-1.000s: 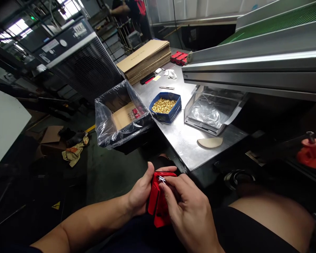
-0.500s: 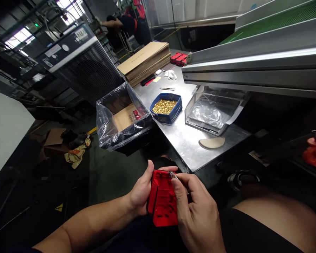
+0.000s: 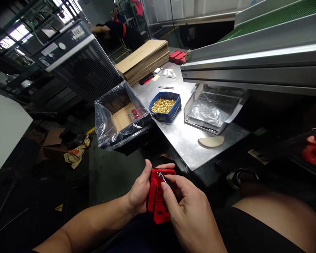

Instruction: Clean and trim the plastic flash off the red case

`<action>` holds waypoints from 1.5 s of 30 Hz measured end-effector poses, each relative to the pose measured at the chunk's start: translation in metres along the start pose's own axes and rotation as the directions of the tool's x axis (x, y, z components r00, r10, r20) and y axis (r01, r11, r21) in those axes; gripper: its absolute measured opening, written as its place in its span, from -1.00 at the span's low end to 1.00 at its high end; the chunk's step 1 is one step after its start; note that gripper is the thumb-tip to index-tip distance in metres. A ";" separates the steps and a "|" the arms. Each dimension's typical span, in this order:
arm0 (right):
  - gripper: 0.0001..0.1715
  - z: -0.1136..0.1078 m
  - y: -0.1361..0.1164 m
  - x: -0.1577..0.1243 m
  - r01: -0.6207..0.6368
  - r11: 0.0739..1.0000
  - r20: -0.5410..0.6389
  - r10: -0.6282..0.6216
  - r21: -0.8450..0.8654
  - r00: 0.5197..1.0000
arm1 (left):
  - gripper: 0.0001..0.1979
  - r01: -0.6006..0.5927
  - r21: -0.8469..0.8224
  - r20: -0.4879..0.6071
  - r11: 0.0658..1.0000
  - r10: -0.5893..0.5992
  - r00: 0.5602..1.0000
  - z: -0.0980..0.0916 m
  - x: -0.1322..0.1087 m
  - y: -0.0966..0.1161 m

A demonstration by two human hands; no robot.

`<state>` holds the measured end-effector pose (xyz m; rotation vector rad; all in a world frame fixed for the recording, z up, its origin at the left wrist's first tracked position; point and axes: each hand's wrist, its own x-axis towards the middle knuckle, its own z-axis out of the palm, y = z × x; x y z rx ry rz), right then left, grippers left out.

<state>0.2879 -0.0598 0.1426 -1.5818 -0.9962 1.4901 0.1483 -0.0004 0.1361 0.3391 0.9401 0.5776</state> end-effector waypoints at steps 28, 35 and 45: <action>-0.27 0.005 0.004 -0.002 0.004 0.998 -0.037 -0.002 0.055 0.999 | -0.02 -0.045 0.092 0.029 0.995 0.042 0.999 -0.005 0.001 -0.007; -0.37 0.007 0.011 -0.004 0.063 0.993 -0.094 -0.054 0.096 0.994 | -0.03 -0.058 0.101 0.031 0.993 0.055 0.998 -0.006 0.002 -0.008; -0.69 -0.014 0.014 0.002 0.583 0.664 -0.140 -0.708 -0.469 0.693 | -0.17 0.078 -0.046 0.148 0.996 -0.070 0.987 -0.007 0.003 -0.004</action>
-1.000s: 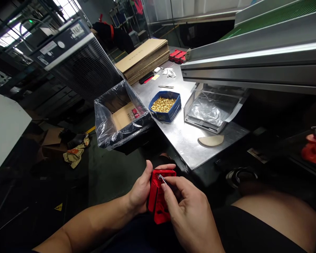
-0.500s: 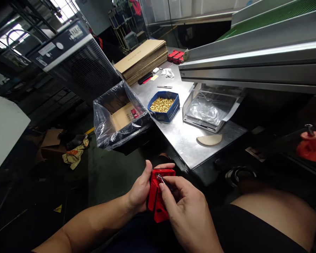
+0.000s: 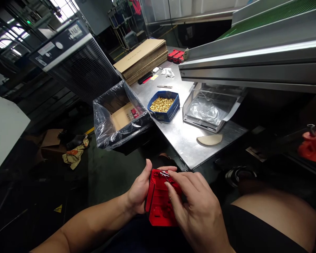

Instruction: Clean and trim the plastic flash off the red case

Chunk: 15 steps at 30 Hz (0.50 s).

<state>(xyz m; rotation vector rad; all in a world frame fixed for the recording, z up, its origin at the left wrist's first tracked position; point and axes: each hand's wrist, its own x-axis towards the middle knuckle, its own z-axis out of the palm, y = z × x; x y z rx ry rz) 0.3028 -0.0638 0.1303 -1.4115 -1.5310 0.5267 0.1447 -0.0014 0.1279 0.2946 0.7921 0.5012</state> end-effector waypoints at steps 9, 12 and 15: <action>-0.56 -0.004 0.008 0.004 0.275 0.942 0.147 -0.249 -0.191 0.957 | 0.07 0.164 0.004 0.173 0.987 -0.162 0.972 0.004 0.000 0.001; -0.54 -0.003 0.010 0.003 0.298 0.937 0.150 -0.273 -0.185 0.950 | 0.10 0.182 0.025 0.170 0.983 -0.183 0.968 0.002 0.000 0.001; -0.55 -0.003 0.010 0.004 0.319 0.929 0.154 -0.293 -0.186 0.944 | 0.11 0.192 0.030 0.165 0.981 -0.194 0.967 0.001 0.001 0.000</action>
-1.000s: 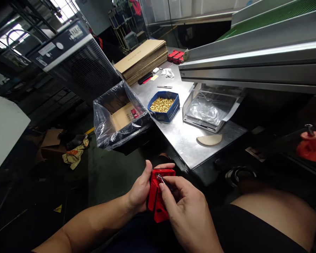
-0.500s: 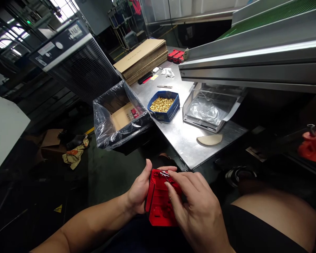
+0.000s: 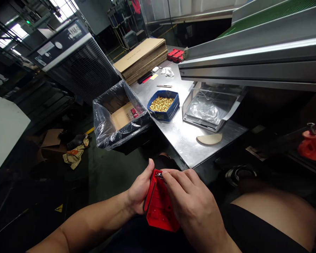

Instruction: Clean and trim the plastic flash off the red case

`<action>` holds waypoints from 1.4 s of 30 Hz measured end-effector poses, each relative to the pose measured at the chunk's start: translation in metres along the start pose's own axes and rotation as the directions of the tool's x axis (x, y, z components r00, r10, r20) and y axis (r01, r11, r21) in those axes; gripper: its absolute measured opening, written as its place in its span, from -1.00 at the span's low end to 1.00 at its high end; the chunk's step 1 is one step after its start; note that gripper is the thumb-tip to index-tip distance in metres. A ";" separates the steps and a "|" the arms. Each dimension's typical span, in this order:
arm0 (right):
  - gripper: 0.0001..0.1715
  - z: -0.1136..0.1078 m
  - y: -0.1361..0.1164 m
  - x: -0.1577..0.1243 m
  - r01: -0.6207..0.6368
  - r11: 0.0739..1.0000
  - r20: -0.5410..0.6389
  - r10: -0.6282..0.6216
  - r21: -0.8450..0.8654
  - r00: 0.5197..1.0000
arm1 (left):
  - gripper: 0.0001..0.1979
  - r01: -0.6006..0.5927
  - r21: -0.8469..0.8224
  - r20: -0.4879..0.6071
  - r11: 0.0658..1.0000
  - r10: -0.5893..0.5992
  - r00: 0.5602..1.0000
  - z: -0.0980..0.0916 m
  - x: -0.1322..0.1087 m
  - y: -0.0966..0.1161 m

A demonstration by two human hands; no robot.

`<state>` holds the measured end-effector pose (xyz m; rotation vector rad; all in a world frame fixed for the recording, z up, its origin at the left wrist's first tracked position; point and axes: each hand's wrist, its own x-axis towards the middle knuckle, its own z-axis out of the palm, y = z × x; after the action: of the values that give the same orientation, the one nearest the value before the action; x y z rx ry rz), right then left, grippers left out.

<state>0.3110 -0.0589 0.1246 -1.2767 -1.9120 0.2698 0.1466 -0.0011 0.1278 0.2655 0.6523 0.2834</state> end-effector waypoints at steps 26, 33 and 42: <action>-0.60 -0.006 0.000 -0.001 -0.042 0.998 -0.005 0.042 -0.045 0.999 | 0.00 0.024 0.012 -0.079 1.000 -0.023 0.997 0.002 0.002 0.001; -0.57 -0.005 -0.002 -0.006 -0.124 0.990 -0.120 0.132 0.070 0.984 | 0.03 0.028 0.028 -0.083 0.999 -0.026 0.996 0.002 0.001 0.002; -0.59 0.005 -0.026 -0.012 -0.701 0.497 0.279 0.676 0.512 0.682 | -0.13 -0.251 0.255 -0.236 0.934 0.311 0.921 0.008 0.000 0.001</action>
<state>0.2921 -0.0797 0.1304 -1.5201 -1.0639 1.2244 0.1517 -0.0014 0.1336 0.5432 0.9223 0.5339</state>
